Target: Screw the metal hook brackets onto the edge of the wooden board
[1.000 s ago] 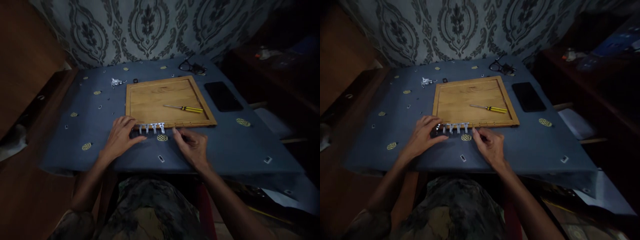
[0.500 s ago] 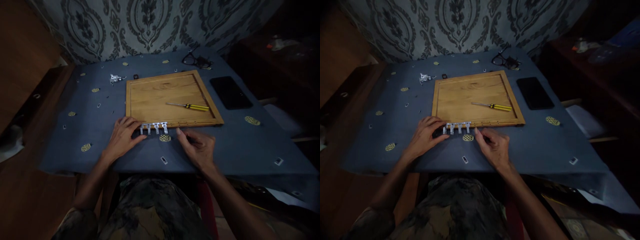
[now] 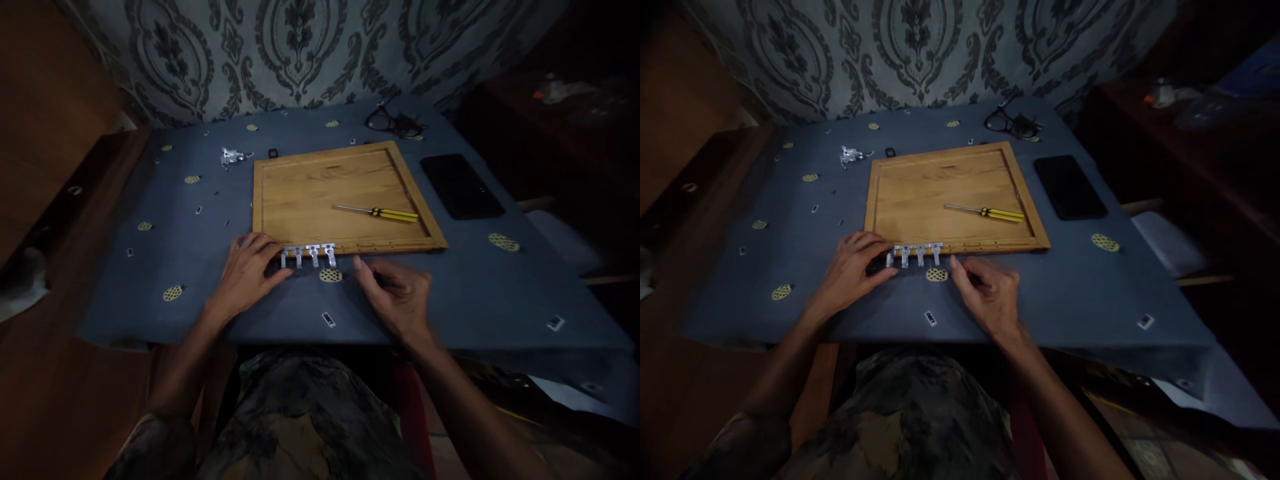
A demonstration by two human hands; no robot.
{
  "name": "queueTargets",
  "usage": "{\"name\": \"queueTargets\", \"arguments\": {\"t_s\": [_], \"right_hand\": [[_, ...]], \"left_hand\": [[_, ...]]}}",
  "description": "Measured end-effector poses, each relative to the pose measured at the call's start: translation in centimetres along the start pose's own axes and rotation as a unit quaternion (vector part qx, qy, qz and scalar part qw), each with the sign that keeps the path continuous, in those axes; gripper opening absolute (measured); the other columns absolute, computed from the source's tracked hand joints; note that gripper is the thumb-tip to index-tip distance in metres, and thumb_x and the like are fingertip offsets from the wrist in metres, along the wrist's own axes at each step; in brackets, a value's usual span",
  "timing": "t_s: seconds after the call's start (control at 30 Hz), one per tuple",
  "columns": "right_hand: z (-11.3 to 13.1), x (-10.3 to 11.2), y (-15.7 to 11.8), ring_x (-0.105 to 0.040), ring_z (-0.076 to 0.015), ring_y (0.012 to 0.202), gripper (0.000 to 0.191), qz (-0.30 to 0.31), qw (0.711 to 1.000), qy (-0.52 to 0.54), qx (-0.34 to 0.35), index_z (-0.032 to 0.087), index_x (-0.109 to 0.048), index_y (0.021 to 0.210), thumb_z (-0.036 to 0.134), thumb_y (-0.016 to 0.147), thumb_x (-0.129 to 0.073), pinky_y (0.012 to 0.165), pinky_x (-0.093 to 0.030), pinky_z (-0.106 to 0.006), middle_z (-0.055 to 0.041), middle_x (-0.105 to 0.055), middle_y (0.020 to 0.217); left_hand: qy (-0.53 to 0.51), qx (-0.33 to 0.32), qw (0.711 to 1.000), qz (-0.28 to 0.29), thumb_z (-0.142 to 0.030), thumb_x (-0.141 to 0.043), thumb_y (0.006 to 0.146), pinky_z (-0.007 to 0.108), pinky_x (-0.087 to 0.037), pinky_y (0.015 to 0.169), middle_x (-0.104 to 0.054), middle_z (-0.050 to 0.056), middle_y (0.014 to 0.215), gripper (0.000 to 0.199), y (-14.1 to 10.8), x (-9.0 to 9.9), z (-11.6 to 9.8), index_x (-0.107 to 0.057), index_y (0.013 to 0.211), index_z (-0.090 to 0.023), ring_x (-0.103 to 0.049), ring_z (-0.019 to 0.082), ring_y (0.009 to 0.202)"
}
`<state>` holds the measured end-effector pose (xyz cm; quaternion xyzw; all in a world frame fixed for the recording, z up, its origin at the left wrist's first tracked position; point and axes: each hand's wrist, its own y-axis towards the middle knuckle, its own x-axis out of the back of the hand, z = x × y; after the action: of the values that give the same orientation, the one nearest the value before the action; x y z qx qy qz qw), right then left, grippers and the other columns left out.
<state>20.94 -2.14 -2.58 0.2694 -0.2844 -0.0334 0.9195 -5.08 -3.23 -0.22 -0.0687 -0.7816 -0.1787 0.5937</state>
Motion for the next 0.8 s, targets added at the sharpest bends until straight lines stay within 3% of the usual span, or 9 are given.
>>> {"name": "queueTargets", "arguments": {"t_s": [0.13, 0.23, 0.4, 0.47, 0.6, 0.8], "right_hand": [[0.4, 0.2, 0.1, -0.037, -0.0122, 0.043, 0.048, 0.008, 1.000, 0.002, -0.011, 0.025, -0.047, 0.052, 0.037, 0.097, -0.059, 0.046, -0.032, -0.031, 0.0035, -0.040, 0.046], [0.5, 0.3, 0.1, -0.039, -0.0118, 0.043, 0.048, 0.017, 1.000, 0.004, -0.017, 0.026, -0.047, 0.052, 0.039, 0.097, -0.059, 0.047, -0.032, -0.030, 0.0031, -0.041, 0.047], [0.4, 0.4, -0.1, -0.042, -0.0140, 0.044, 0.049, 0.021, 0.999, 0.006, -0.033, 0.027, -0.049, 0.053, 0.046, 0.098, -0.056, 0.048, -0.033, -0.032, 0.0020, -0.045, 0.047], [0.4, 0.4, -0.3, -0.044, -0.0147, 0.046, 0.049, 0.026, 0.999, 0.005, -0.043, 0.027, -0.051, 0.054, 0.047, 0.098, -0.057, 0.049, -0.035, -0.032, 0.0015, -0.048, 0.048], [0.5, 0.5, -0.3, -0.044, -0.0147, 0.046, 0.050, 0.027, 0.998, 0.006, -0.055, 0.027, -0.052, 0.053, 0.048, 0.099, -0.057, 0.049, -0.035, -0.032, 0.0014, -0.049, 0.048], [0.0, 0.7, -0.3, -0.046, -0.0147, 0.042, 0.049, 0.008, 0.999, 0.005, -0.050, 0.027, -0.056, 0.052, 0.053, 0.094, -0.060, 0.046, -0.036, -0.032, 0.0019, -0.049, 0.045]], "left_hand": [[-0.009, 0.003, 1.000, -0.013, -0.045, -0.072, 0.098, 0.055, -0.046, 0.109, -0.073, 0.009, 0.124, 0.036, -0.3, -0.1, 0.3, -0.069, 0.126, -0.023, -0.064, 0.032, 0.123], [-0.047, 0.009, 0.997, -0.058, -0.052, -0.068, 0.099, 0.054, -0.047, 0.110, -0.073, 0.008, 0.126, 0.038, -0.9, 0.8, 1.1, -0.067, 0.128, -0.028, -0.064, 0.031, 0.125], [-0.093, 0.085, 0.985, -0.120, -0.046, -0.058, 0.104, 0.049, -0.054, 0.106, -0.075, 0.005, 0.121, 0.025, -2.7, 2.8, 3.3, -0.070, 0.121, -0.032, -0.069, 0.027, 0.117], [-0.089, 0.109, 0.981, -0.132, -0.043, -0.056, 0.104, 0.047, -0.058, 0.097, -0.076, 0.006, 0.111, 0.023, -3.5, 3.0, 4.2, -0.071, 0.116, -0.030, -0.071, 0.027, 0.106], [-0.081, 0.149, 0.975, -0.144, -0.040, -0.056, 0.104, 0.040, -0.060, 0.082, -0.075, 0.006, 0.107, 0.023, -5.1, 2.0, 6.1, -0.072, 0.112, -0.026, -0.071, 0.024, 0.097], [-0.048, 0.183, 0.971, -0.149, -0.037, -0.062, 0.106, 0.040, -0.061, 0.089, -0.073, 0.006, 0.106, 0.023, -6.1, 0.2, 8.2, -0.070, 0.114, -0.016, -0.071, 0.019, 0.096]]}}
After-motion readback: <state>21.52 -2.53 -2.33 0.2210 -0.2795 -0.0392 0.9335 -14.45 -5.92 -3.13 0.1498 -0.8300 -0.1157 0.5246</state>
